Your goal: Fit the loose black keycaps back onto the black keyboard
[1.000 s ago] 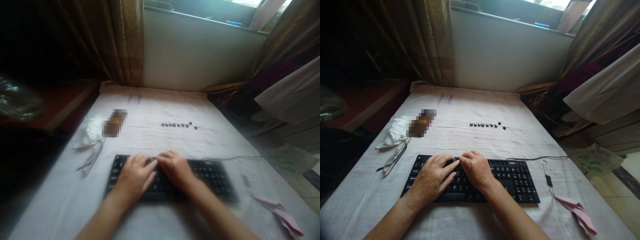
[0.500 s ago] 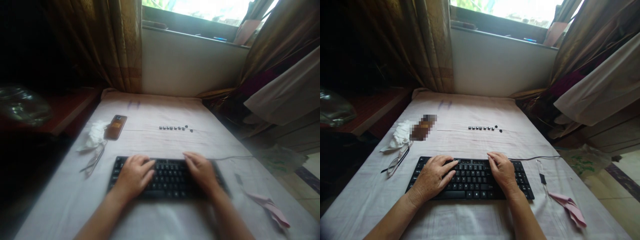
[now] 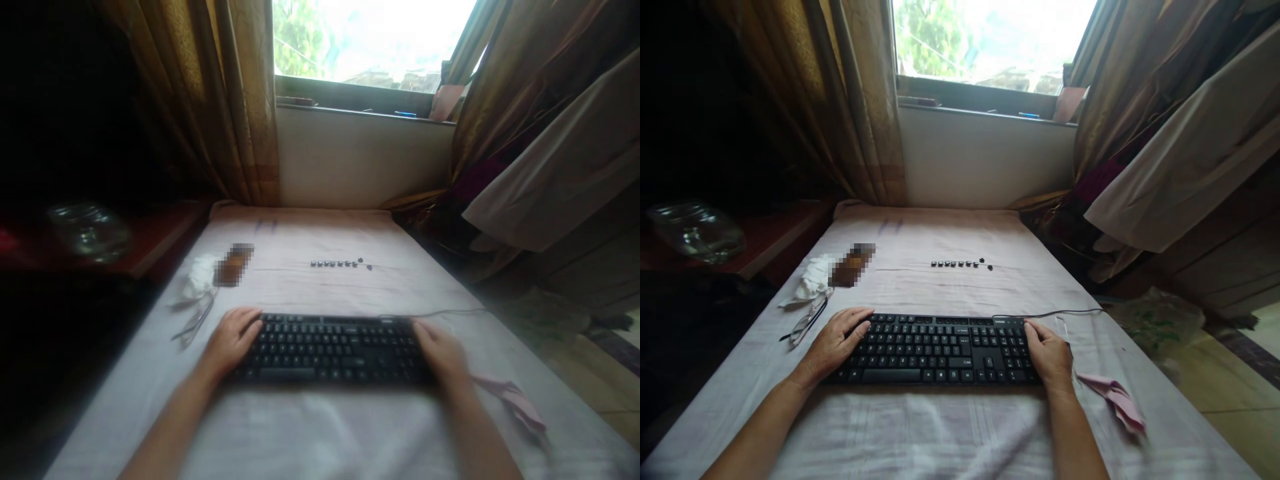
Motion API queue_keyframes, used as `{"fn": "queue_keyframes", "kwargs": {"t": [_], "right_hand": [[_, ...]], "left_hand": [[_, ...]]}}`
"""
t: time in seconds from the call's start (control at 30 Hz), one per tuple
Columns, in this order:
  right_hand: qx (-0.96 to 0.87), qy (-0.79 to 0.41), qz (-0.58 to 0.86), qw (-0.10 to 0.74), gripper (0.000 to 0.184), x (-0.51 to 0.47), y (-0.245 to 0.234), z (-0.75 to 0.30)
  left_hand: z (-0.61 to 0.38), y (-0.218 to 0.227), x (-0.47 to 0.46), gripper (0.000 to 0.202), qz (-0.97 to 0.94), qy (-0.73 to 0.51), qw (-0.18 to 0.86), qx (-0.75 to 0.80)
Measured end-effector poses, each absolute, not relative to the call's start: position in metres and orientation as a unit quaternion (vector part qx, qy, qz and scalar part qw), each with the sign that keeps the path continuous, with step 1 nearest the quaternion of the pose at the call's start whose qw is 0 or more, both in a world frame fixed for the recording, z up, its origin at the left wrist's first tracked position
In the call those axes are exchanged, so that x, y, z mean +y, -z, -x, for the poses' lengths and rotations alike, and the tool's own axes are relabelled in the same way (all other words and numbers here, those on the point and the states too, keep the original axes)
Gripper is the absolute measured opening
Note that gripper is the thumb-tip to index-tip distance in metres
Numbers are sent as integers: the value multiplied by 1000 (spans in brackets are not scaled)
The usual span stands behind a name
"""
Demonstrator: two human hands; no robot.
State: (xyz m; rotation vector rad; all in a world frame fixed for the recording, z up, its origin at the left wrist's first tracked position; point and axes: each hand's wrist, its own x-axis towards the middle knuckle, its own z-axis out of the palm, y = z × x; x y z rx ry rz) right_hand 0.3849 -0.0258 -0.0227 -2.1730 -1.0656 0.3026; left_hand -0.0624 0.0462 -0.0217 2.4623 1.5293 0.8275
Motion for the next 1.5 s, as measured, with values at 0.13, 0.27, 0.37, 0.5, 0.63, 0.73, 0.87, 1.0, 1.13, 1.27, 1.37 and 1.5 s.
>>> {"fn": "queue_keyframes", "kwargs": {"t": [0.13, 0.27, 0.37, 0.5, 0.63, 0.73, 0.87, 1.0, 1.13, 1.27, 1.37, 1.5], "right_hand": [[-409, -145, 803, 409, 44, -29, 25, -384], [-402, -147, 789, 441, 50, -28, 30, -381], [-404, -143, 783, 451, 51, -26, 35, -381], [-412, -141, 771, 466, 46, -26, 43, -382], [-416, -143, 762, 476, 45, -27, 47, -382], [-418, -140, 762, 474, 45, -27, 46, -381], [-424, -137, 771, 455, 47, -29, 42, -378], [-447, -133, 779, 420, 46, -28, 31, -379], [-481, -101, 786, 374, 40, -12, 8, -385], [-545, -57, 770, 328, 34, 26, -19, -371], [-614, -35, 738, 278, 28, 61, -29, -340], [-688, -6, 700, 192, 24, 100, -27, -297]], "left_hand": [[72, 19, 44, 49, -812, -249, 65, 523], [69, 17, 30, 56, -810, -210, 50, 546], [49, 16, 11, 58, -812, -187, 35, 552], [17, 14, -15, 63, -837, -166, 21, 521], [0, 13, -27, 80, -883, -125, -37, 452], [-3, 16, -27, 81, -897, -120, -70, 420], [-9, 26, -28, 78, -898, -146, -92, 404], [-21, 29, -36, 62, -885, -204, -123, 400], [-29, 24, -42, 43, -882, -252, -133, 374], [-34, 25, -39, 38, -883, -280, -122, 356], [-36, 32, -36, 35, -872, -322, -107, 354], [-31, 33, -28, 36, -878, -326, -132, 325]]}}
